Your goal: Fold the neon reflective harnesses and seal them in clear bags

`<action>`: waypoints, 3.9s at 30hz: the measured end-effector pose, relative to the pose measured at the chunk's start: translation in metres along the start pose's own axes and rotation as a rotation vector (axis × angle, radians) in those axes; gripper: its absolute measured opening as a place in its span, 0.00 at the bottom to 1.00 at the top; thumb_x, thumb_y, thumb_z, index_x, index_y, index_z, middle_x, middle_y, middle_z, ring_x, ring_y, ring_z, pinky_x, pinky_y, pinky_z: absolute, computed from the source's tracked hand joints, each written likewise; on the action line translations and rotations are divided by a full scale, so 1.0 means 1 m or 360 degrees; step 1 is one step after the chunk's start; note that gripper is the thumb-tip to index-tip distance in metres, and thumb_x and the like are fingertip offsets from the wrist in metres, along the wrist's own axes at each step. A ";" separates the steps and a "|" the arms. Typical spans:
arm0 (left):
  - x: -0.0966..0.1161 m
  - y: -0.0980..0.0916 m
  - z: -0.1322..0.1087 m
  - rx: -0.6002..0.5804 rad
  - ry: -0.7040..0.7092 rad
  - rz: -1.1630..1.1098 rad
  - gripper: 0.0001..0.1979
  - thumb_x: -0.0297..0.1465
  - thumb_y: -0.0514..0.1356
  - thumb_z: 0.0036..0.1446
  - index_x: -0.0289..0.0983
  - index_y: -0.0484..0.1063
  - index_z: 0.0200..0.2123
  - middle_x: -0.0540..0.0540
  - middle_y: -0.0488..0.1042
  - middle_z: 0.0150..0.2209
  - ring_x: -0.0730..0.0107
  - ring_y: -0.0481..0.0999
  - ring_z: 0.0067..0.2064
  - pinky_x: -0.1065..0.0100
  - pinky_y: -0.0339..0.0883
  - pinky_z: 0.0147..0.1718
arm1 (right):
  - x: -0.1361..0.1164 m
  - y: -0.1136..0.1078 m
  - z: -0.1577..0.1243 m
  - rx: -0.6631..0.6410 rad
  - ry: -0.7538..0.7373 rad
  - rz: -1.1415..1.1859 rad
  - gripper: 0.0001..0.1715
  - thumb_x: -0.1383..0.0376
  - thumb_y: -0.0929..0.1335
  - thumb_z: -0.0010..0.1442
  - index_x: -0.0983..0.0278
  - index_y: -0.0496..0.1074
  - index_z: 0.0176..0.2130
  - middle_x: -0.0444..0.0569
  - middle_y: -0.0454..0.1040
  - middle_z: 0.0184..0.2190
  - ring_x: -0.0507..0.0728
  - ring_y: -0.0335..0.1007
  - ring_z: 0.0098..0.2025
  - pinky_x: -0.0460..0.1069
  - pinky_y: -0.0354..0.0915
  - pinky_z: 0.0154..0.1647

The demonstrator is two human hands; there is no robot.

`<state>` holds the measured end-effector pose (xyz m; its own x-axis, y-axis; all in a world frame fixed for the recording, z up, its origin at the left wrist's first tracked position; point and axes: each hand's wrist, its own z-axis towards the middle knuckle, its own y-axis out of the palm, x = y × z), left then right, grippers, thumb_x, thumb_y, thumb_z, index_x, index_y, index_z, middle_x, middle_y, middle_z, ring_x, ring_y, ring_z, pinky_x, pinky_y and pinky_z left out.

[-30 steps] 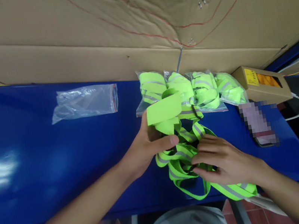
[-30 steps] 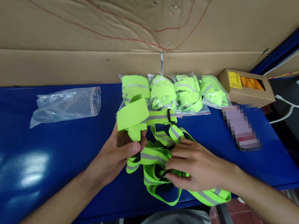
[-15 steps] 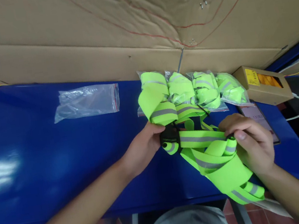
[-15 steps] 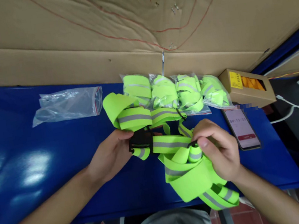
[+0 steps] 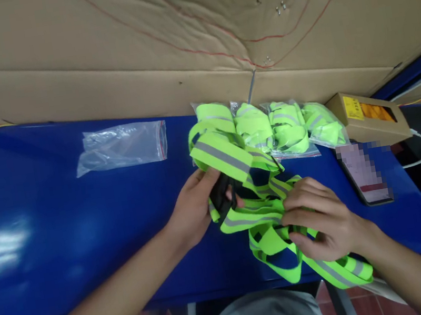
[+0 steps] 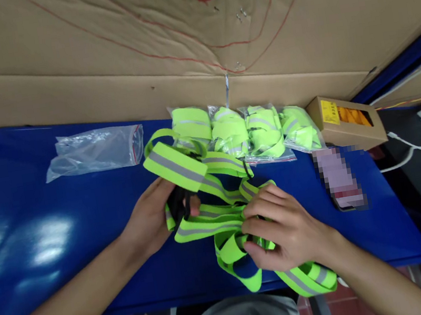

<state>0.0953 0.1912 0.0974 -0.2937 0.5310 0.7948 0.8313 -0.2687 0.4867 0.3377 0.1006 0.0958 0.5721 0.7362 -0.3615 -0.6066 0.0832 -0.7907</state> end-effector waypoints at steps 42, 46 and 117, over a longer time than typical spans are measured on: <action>-0.012 0.004 -0.014 -0.0265 0.0472 0.0849 0.31 0.36 0.63 0.66 0.44 0.51 0.66 0.50 0.77 0.34 0.71 0.75 0.31 0.73 0.66 0.28 | 0.006 -0.014 0.005 0.0328 0.1242 0.1600 0.43 0.49 0.77 0.57 0.48 0.60 0.65 0.53 0.71 0.57 0.63 0.74 0.55 0.56 0.76 0.48; -0.012 0.002 -0.013 -0.0223 0.0679 0.1197 0.25 0.29 0.62 0.65 0.42 0.56 0.61 0.49 0.79 0.42 0.67 0.80 0.44 0.70 0.69 0.40 | 0.002 -0.012 0.007 -0.0021 0.1437 0.1362 0.30 0.56 0.77 0.59 0.56 0.68 0.57 0.49 0.77 0.44 0.57 0.76 0.43 0.48 0.73 0.38; -0.017 0.007 -0.022 -0.0306 0.1828 0.2513 0.18 0.36 0.61 0.63 0.33 0.68 0.52 0.40 0.81 0.45 0.55 0.81 0.45 0.54 0.66 0.45 | -0.005 0.012 0.003 0.0370 0.1117 0.0643 0.11 0.65 0.71 0.66 0.58 0.67 0.46 0.44 0.71 0.34 0.53 0.68 0.33 0.47 0.63 0.29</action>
<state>0.0953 0.1630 0.0953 0.3539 -0.8965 0.2667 0.5827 -0.0117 -0.8126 0.3261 0.0995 0.0896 0.4502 0.1570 -0.8790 -0.8928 0.0958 -0.4402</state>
